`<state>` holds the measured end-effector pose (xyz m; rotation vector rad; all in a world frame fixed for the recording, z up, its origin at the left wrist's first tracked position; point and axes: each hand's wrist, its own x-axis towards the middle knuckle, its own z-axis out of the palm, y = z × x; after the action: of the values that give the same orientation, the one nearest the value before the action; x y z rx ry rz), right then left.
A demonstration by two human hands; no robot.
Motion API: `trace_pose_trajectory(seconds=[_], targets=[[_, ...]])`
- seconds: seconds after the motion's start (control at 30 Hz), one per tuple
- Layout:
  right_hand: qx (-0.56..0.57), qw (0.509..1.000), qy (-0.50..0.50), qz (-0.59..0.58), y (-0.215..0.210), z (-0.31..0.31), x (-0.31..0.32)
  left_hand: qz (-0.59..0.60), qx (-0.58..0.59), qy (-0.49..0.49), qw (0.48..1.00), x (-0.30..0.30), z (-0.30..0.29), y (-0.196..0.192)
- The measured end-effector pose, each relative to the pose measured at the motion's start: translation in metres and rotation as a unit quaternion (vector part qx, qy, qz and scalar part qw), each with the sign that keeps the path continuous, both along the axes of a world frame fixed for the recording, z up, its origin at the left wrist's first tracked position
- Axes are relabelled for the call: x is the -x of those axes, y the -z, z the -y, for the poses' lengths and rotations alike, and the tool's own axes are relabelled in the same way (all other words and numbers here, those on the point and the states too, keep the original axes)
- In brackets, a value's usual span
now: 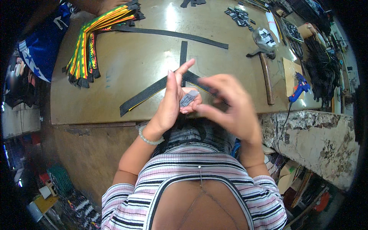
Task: The person assembles fabric straps by applying hot glue to join patterned and black webbing pieces, then attaches small metal buckles. They bundle the finished straps with a rubber band and continue assembling additional units.
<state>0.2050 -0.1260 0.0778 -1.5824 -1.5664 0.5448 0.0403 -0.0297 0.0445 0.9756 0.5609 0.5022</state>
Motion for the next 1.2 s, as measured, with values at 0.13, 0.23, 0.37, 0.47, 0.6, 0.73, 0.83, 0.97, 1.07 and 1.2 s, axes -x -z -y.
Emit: trace_pose_trajectory(seconds=[0.13, 0.23, 0.37, 0.47, 0.6, 0.73, 0.83, 0.97, 1.07, 1.2], targets=[[0.008, 0.966, -0.018, -0.259, 0.024, -0.027, 0.022, -0.052, -0.141, -0.002, 0.989, 0.017, 0.0, 0.001], [0.017, 0.897, 0.024, -0.442, 0.03, -0.023, 0.019, -0.132, -0.102, -0.055, 0.984, 0.037, -0.007, 0.006], [0.039, 0.845, 0.007, -0.534, 0.038, -0.018, 0.018, -0.009, -0.066, -0.071, 0.995, 0.042, -0.008, 0.015], [0.048, 0.803, -0.014, -0.594, 0.044, -0.019, 0.021, -0.019, -0.081, -0.053, 0.995, 0.036, -0.007, 0.016], [0.08, 0.808, -0.037, -0.582, 0.045, -0.02, 0.031, 0.016, -0.089, -0.031, 0.995, 0.025, -0.008, 0.015], [0.088, 0.776, -0.039, -0.624, 0.044, -0.022, 0.034, 0.006, -0.095, -0.019, 0.995, 0.022, -0.01, 0.014], [0.109, 0.739, -0.06, -0.662, 0.049, -0.023, 0.031, 0.01, -0.083, -0.022, 0.996, 0.022, -0.01, 0.014], [0.128, 0.721, -0.081, -0.676, 0.057, -0.023, 0.028, -0.018, -0.228, -0.076, 0.971, 0.025, -0.008, 0.015], [0.174, 0.695, -0.09, -0.692, 0.06, -0.021, 0.022, -0.04, -0.471, -0.14, 0.87, 0.029, -0.01, 0.016], [0.219, 0.631, -0.14, -0.731, 0.056, -0.019, 0.016, -0.047, -0.664, -0.139, 0.733, 0.035, -0.02, 0.015]])
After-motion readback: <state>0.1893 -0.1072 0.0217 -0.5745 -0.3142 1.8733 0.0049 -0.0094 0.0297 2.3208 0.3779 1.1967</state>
